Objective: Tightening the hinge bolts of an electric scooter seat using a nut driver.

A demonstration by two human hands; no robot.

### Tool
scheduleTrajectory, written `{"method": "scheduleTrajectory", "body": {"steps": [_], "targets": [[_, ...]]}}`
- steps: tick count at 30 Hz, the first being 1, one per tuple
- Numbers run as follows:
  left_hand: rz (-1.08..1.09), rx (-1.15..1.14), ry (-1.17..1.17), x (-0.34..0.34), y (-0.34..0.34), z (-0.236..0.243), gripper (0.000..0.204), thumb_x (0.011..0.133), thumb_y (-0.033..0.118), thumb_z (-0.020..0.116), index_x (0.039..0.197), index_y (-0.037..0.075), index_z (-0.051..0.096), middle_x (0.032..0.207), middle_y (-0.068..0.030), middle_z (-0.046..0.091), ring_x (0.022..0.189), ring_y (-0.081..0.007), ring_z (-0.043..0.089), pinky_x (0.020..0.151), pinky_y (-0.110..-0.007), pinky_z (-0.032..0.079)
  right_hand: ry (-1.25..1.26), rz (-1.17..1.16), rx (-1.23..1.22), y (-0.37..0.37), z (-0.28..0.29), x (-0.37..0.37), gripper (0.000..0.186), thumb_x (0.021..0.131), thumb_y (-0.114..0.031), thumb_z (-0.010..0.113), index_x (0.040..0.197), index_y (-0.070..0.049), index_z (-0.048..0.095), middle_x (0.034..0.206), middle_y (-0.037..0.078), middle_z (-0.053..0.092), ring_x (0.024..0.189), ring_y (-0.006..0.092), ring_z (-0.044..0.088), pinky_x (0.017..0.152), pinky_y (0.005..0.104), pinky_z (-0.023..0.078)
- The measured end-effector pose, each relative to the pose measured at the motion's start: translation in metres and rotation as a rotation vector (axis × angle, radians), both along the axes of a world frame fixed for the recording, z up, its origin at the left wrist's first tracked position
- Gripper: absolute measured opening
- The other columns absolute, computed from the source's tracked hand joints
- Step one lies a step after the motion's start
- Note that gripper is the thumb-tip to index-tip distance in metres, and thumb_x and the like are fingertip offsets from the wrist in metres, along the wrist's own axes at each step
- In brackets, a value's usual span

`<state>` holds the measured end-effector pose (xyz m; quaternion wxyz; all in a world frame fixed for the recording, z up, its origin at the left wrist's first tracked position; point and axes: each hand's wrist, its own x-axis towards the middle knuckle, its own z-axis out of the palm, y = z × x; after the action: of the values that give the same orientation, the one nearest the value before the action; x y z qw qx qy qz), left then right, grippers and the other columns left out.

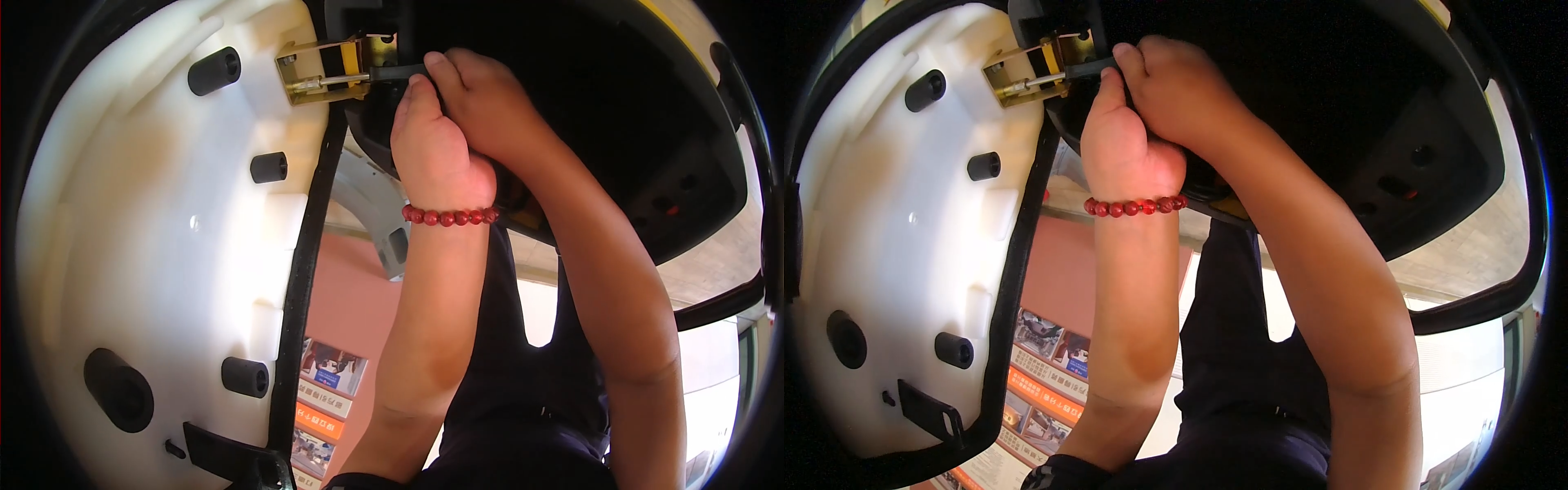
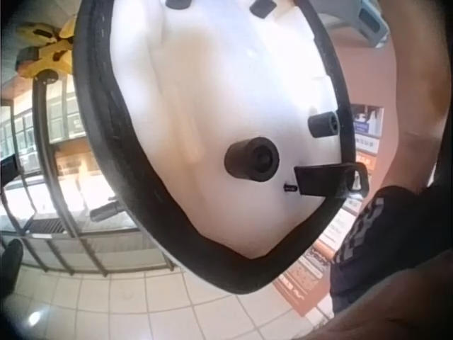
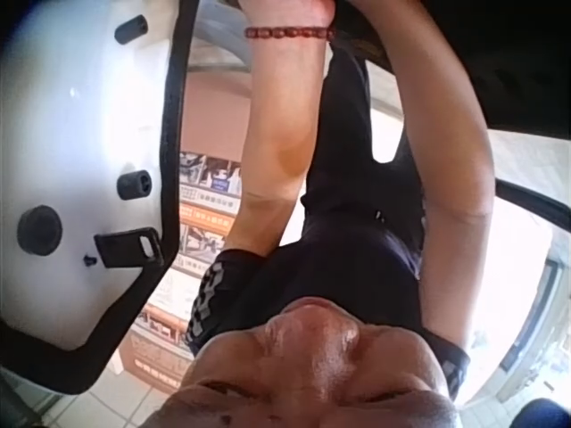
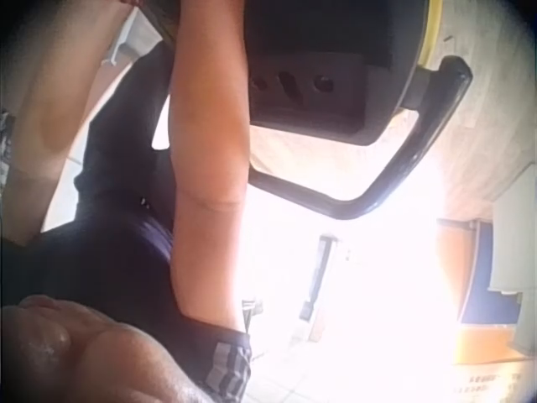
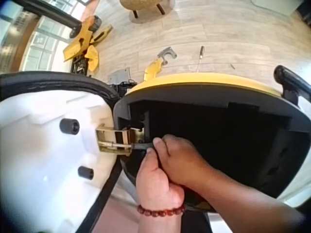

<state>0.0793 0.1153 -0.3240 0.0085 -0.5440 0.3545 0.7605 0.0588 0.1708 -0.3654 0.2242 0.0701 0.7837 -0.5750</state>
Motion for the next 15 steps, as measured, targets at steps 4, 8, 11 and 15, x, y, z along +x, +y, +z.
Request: {"method": "scheduleTrajectory", "body": {"steps": [4, 8, 11, 15], "targets": [[-0.032, -0.007, 0.038, 0.001, -0.001, -0.001, 0.026, 0.094, 0.022, 0.043, 0.108, 0.000, 0.051, 0.104, -0.0083, 0.056, 0.095, -0.0186, 0.054, 0.087, -0.031, 0.042, -0.300, 0.084, -0.048, 0.003, 0.008, -0.014, 0.045, 0.089, -0.037, 0.042, 0.074, 0.002, 0.061, 0.071, 0.024, 0.058, 0.072, 0.0383, 0.057, 0.067, 0.0434, 0.044], [-0.028, -0.033, 0.038, 0.002, 0.003, -0.005, 0.027, 0.094, 0.022, 0.043, 0.108, 0.000, 0.051, 0.104, -0.0085, 0.057, 0.096, -0.0182, 0.055, 0.087, -0.031, 0.042, -0.445, 0.033, -0.131, 0.005, 0.004, -0.015, 0.048, 0.089, -0.038, 0.042, 0.074, 0.002, 0.062, 0.068, 0.021, 0.059, 0.067, 0.0338, 0.058, 0.064, 0.0413, 0.044], [-0.021, -0.029, 0.051, 0.003, 0.005, -0.008, 0.027, 0.095, 0.022, 0.042, 0.108, 0.000, 0.050, 0.104, -0.0087, 0.057, 0.096, -0.0181, 0.055, 0.087, -0.031, 0.042, -0.571, 0.005, -0.197, 0.009, 0.003, -0.017, 0.050, 0.089, -0.040, 0.042, 0.073, 0.003, 0.062, 0.066, 0.019, 0.059, 0.062, 0.0292, 0.058, 0.061, 0.0393, 0.044], [-0.051, -0.032, 0.051, 0.001, 0.005, -0.006, 0.027, 0.095, 0.022, 0.041, 0.109, 0.001, 0.051, 0.105, -0.0083, 0.057, 0.096, -0.0181, 0.054, 0.087, -0.031, 0.042, -0.647, 0.081, -0.225, 0.013, 0.006, -0.023, 0.046, 0.090, -0.041, 0.044, 0.081, 0.001, 0.060, 0.070, 0.009, 0.057, 0.064, 0.0170, 0.051, 0.062, 0.0326, 0.042]]}}
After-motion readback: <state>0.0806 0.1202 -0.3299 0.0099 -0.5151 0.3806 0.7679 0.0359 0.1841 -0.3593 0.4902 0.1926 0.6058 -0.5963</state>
